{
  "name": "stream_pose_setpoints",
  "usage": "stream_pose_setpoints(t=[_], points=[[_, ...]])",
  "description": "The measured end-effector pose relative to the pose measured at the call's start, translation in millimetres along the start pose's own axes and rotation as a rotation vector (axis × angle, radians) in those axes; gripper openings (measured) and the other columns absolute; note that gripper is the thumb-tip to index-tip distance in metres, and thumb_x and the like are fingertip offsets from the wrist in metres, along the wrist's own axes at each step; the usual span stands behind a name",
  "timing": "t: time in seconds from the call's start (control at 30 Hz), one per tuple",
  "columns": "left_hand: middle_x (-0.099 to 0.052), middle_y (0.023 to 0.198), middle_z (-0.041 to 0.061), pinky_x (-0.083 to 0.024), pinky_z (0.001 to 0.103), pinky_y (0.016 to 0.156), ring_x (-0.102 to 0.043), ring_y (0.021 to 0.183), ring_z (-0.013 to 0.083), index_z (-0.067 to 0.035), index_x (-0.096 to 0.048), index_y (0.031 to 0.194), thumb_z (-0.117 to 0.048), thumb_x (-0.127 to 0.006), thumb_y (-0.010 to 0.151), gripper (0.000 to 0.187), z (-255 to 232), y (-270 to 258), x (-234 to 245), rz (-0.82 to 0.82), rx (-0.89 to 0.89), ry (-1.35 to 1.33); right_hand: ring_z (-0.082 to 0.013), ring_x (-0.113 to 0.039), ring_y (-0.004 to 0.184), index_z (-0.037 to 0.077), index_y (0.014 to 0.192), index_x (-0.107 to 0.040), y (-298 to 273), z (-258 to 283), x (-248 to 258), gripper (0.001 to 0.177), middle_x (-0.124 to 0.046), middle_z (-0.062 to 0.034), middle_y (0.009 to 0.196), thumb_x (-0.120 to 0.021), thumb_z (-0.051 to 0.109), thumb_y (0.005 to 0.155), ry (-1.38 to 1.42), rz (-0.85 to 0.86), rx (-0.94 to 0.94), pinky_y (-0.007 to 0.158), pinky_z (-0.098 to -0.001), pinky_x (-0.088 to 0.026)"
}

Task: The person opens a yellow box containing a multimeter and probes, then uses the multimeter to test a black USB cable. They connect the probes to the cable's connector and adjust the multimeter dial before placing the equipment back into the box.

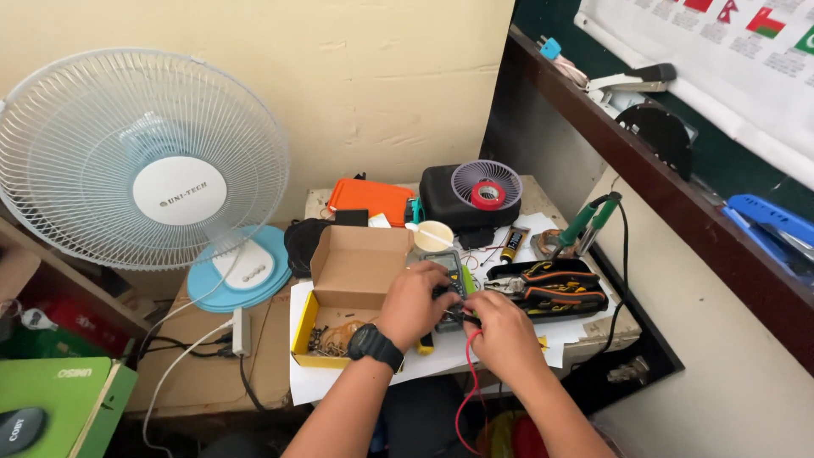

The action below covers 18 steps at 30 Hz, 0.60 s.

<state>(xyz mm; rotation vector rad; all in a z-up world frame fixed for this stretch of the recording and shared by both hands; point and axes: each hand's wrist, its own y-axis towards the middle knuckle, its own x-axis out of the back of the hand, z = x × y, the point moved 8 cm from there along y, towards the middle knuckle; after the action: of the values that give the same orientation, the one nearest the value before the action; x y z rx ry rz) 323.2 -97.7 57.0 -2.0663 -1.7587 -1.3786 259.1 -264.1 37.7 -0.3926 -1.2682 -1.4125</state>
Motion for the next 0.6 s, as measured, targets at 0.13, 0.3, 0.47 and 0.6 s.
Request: stream_pose_setpoints(t=[0.13,0.3,0.47,0.6], points=[[-0.088,0.123,0.006,-0.061,0.048,0.104,-0.079,0.115,0.0307,-0.007,-0.093,0.104,-0.02,-0.092,0.089,0.019,5,-4,-6,-0.116,-0.003,-0.075,-0.033,-0.075,0.121,0.011,0.119,-0.079,0,-2,-5,0.033,-0.079,-0.0043,0.127,-0.085,0.011,0.086,-0.036,0.026,-0.028,0.095,-0.0501,-0.062],[-0.083,0.125,0.001,-0.057,0.057,0.093,-0.07,0.113,0.0373,-0.016,-0.094,0.108,-0.011,-0.073,0.098,0.024,-10,-6,-8,-0.072,-0.092,0.112,-0.0338,-0.074,0.123,0.01,0.121,-0.079,-3,-2,-6,0.035,-0.079,-0.0056,0.129,-0.085,0.01,0.087,-0.02,0.001,0.007,0.096,-0.051,-0.061],[-0.079,0.112,-0.002,-0.051,0.054,0.088,-0.062,0.106,0.0364,-0.027,-0.093,0.106,-0.009,-0.074,0.094,0.029,-8,6,-15,0.052,-0.203,0.277,-0.0332,-0.074,0.122,0.009,0.122,-0.079,-3,-3,-8,0.036,-0.078,-0.0054,0.127,-0.086,0.009,0.087,-0.035,0.013,0.003,0.096,-0.0499,-0.062],[-0.073,0.108,-0.007,-0.038,0.058,0.088,-0.057,0.113,0.0326,-0.037,-0.091,0.103,-0.027,-0.074,0.106,0.02,-13,17,-9,0.164,-0.411,0.332,-0.0332,-0.073,0.122,0.01,0.123,-0.078,-3,-4,-10,0.037,-0.077,-0.0055,0.126,-0.087,0.01,0.087,-0.03,0.016,0.016,0.095,-0.0496,-0.062]])
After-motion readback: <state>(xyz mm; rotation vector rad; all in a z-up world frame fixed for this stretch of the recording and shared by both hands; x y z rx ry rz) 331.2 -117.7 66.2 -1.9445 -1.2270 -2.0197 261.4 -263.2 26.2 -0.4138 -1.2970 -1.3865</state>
